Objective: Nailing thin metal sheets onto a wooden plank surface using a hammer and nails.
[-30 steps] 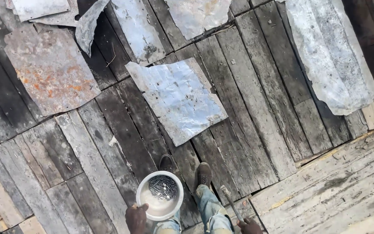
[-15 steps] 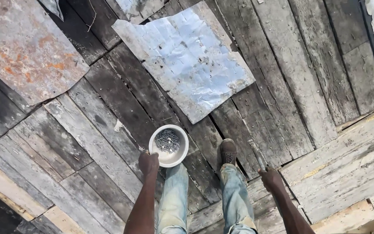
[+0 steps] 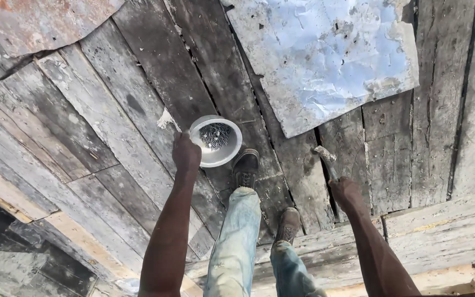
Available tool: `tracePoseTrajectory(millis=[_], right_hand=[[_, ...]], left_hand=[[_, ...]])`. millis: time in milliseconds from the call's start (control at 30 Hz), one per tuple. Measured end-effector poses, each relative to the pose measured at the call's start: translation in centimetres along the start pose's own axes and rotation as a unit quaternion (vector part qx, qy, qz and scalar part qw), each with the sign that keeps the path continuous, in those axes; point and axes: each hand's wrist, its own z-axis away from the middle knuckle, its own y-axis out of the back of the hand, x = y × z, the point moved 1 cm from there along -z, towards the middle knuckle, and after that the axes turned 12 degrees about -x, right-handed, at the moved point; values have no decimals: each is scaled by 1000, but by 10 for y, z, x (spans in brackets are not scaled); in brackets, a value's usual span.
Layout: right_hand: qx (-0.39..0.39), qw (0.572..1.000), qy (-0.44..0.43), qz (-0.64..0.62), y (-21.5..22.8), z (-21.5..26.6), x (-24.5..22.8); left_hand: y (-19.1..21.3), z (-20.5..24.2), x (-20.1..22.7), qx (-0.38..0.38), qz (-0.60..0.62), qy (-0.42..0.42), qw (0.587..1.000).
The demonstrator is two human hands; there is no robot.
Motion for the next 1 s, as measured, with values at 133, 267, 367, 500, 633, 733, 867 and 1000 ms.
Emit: tracePoseTrajectory(millis=[133,267,367,500,633,733,867,1000], right_hand=[[-17,998,-12,64,27,53,-11],[-46,999,25,1,51,68,4],[-78,996,34,-1,61,61,24],[-77,993,0,88,66,54,30],[-67,990,14,120,53,32,64],[-55,986,11,158,58,29,65],[-76,989,-3,126,67,29,61],[-74,988,10,135,59,46,59]], left_hand=[[-40,33,-9,184,-25,-100,978],[-98,3,-10,204,-45,-227,951],[-127,-38,-16,99,32,-128,986],[-138,-88,8,183,83,-48,978],[-153,-99,-3,198,139,-91,966],[-132,-79,-3,124,211,-40,969],[-134,-69,-28,193,274,-125,934],[-143,-67,-47,418,9,-346,840]])
